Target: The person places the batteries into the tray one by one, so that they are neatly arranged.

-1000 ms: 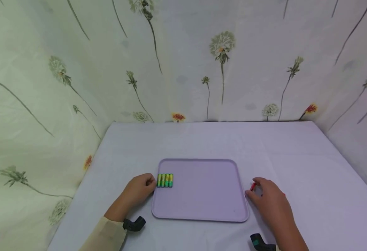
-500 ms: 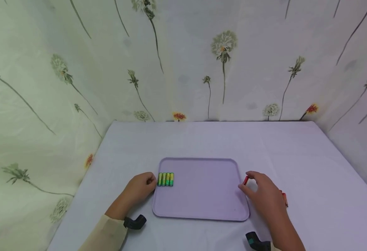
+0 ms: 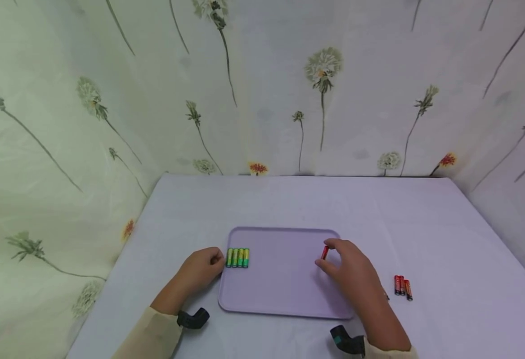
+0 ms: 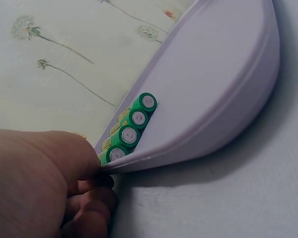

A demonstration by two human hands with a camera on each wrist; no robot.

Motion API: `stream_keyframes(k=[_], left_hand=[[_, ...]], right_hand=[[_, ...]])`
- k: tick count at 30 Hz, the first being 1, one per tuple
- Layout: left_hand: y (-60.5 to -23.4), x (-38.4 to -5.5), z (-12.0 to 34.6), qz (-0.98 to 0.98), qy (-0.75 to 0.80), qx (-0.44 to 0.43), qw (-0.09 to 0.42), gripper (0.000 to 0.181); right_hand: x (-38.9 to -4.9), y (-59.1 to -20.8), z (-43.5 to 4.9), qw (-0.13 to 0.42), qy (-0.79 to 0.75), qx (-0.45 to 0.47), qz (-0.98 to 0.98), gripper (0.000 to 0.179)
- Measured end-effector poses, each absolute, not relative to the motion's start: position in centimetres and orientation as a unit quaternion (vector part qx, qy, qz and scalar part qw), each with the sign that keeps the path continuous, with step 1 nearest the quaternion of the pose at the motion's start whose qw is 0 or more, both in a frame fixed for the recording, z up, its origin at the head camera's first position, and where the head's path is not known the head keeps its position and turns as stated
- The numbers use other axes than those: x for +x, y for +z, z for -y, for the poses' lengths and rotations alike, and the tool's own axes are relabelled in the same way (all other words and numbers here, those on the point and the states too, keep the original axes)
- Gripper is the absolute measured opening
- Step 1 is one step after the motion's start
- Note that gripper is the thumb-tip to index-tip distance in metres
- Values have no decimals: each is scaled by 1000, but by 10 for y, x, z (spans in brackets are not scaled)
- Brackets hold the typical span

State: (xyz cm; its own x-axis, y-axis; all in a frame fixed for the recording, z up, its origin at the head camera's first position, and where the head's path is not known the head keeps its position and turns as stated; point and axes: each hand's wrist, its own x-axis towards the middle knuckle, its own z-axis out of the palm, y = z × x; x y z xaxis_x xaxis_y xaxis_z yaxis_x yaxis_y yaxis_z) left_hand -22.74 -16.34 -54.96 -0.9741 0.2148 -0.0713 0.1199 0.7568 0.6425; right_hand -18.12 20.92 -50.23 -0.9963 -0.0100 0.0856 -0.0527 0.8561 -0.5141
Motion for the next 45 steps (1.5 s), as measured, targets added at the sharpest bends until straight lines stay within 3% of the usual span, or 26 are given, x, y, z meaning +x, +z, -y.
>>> stream_keyframes(k=[17, 45], left_hand=[[-550, -229, 163, -934, 338, 85, 74, 15], [-550, -226, 162, -936, 336, 92, 56, 17]], right_hand=[[-197, -503, -160, 47, 290, 74, 953, 54], [-191, -512, -75, 35, 275, 131, 952, 53]])
